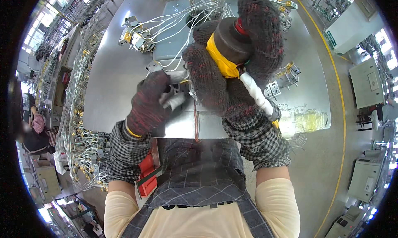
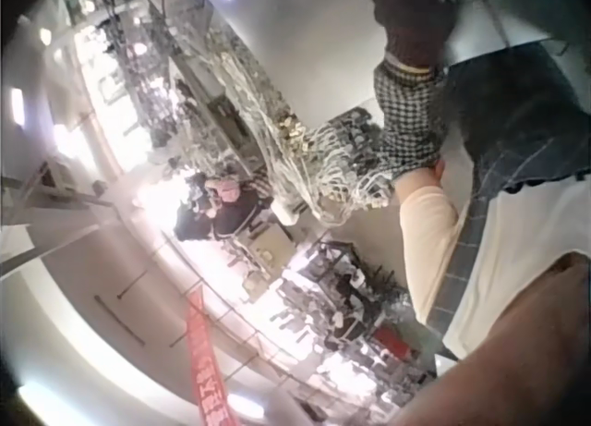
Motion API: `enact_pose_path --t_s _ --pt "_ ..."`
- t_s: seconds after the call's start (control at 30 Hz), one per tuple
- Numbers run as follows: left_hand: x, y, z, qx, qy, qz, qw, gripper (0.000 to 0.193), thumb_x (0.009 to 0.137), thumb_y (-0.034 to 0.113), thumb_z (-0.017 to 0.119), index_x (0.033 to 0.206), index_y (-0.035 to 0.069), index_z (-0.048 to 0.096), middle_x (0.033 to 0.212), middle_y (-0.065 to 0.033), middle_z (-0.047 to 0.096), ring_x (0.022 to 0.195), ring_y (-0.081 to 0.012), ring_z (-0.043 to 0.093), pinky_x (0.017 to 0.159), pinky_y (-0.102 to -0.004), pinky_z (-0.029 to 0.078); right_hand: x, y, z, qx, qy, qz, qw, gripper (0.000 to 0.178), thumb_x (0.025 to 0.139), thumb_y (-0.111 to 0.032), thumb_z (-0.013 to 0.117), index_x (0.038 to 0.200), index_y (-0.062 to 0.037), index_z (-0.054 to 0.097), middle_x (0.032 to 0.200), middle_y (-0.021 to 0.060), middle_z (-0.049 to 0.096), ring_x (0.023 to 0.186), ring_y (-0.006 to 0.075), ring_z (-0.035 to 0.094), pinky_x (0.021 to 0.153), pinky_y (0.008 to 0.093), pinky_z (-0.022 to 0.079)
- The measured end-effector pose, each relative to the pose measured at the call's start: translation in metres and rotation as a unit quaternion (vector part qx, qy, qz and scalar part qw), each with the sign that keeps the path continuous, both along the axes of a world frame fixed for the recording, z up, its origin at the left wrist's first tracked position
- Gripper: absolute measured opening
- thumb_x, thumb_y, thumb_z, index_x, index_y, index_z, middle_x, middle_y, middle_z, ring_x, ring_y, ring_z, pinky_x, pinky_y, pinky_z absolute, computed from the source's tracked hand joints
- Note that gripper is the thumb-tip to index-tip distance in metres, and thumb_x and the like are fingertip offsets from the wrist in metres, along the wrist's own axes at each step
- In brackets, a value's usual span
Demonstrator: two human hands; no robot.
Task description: Using an electric screwdriver to tighten screws on an electronic component at an assembly station.
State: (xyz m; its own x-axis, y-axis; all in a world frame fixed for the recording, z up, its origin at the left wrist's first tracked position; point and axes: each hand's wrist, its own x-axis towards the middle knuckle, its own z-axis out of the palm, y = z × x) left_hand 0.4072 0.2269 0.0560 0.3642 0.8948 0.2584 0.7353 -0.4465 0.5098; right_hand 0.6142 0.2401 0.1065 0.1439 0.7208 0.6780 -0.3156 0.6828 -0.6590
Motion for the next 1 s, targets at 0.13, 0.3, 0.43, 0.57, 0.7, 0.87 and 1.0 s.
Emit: enact_pose_path --t_s 0.13,0.3,0.43,0.57,0.7,0.87,1.0 --pt "0.008 0.001 -0.012 0.213 0.112 0.036 0.970 0.054 0.074 0.033 0.075 0.120 0.010 0.060 0.101 -0.0099 0.066 0.098 -0.0308 0.062 0.084 -0.0454 0.048 -0.002 0.002 0.000 0.025 -0.040 -0.043 0.998 0.057 0.094 -0.022 0.054 0.145 -0.0134 0.031 0.112 0.0235 0.060 0.095 0.0347 0.065 0.083 0.0541 0.055" --pt "-0.003 0.010 -0.007 0.197 0.079 -0.019 0.977 0.057 0.074 0.036 0.075 0.123 0.014 0.059 0.103 -0.0084 0.066 0.091 -0.0290 0.065 0.076 -0.0421 0.051 0.000 0.002 -0.004 0.024 0.008 -0.018 1.000 0.062 0.092 -0.013 0.060 0.146 -0.0154 0.030 0.111 0.0220 0.061 0.093 0.0325 0.066 0.079 0.0524 0.057" --pt "0.009 -0.003 -0.012 0.156 0.136 -0.028 0.978 0.058 0.072 0.037 0.078 0.122 0.013 0.059 0.098 -0.0075 0.067 0.084 -0.0277 0.067 0.072 -0.0400 0.053 0.000 0.004 -0.004 0.030 0.050 0.008 0.998 0.067 0.090 -0.006 0.065 0.146 -0.0171 0.029 0.110 0.0208 0.061 0.091 0.0308 0.066 0.076 0.0512 0.059" --pt "0.008 -0.003 -0.008 0.018 0.112 0.063 0.992 0.069 0.075 0.031 0.077 0.135 0.013 0.049 0.104 -0.0082 0.066 0.080 -0.0303 0.068 0.075 -0.0439 0.053 -0.001 0.005 -0.004 0.041 0.035 -0.012 0.998 0.071 0.088 -0.002 0.067 0.146 -0.0177 0.029 0.110 0.0199 0.061 0.091 0.0297 0.066 0.075 0.0502 0.060" --pt "0.002 0.003 -0.015 0.271 0.152 -0.041 0.950 0.067 0.077 0.018 0.075 0.138 0.011 0.047 0.125 -0.0167 0.060 0.107 -0.0327 0.064 0.084 -0.0386 0.055 0.000 0.006 -0.006 0.048 -0.027 -0.070 0.996 0.072 0.087 0.000 0.067 0.146 -0.0175 0.029 0.111 0.0193 0.061 0.091 0.0291 0.066 0.076 0.0495 0.059" --pt "-0.004 0.003 -0.017 -0.160 -0.223 -0.088 0.958 0.066 0.077 0.003 0.073 0.137 0.007 0.046 0.131 -0.0143 0.056 0.115 -0.0269 0.061 0.094 -0.0368 0.052 0.003 0.005 -0.011 0.006 0.071 0.037 0.997 0.072 0.087 0.001 0.068 0.146 -0.0168 0.031 0.113 0.0187 0.061 0.092 0.0290 0.067 0.078 0.0491 0.059" --pt "-0.010 0.005 -0.023 -0.301 -0.479 -0.085 0.820 0.066 0.079 0.006 0.074 0.138 0.004 0.044 0.126 -0.0102 0.056 0.113 -0.0185 0.058 0.093 -0.0326 0.051 0.006 0.001 -0.015 0.007 -0.154 -0.113 0.982 0.069 0.087 0.002 0.067 0.145 -0.0158 0.033 0.112 0.0199 0.061 0.093 0.0307 0.067 0.077 0.0498 0.060"
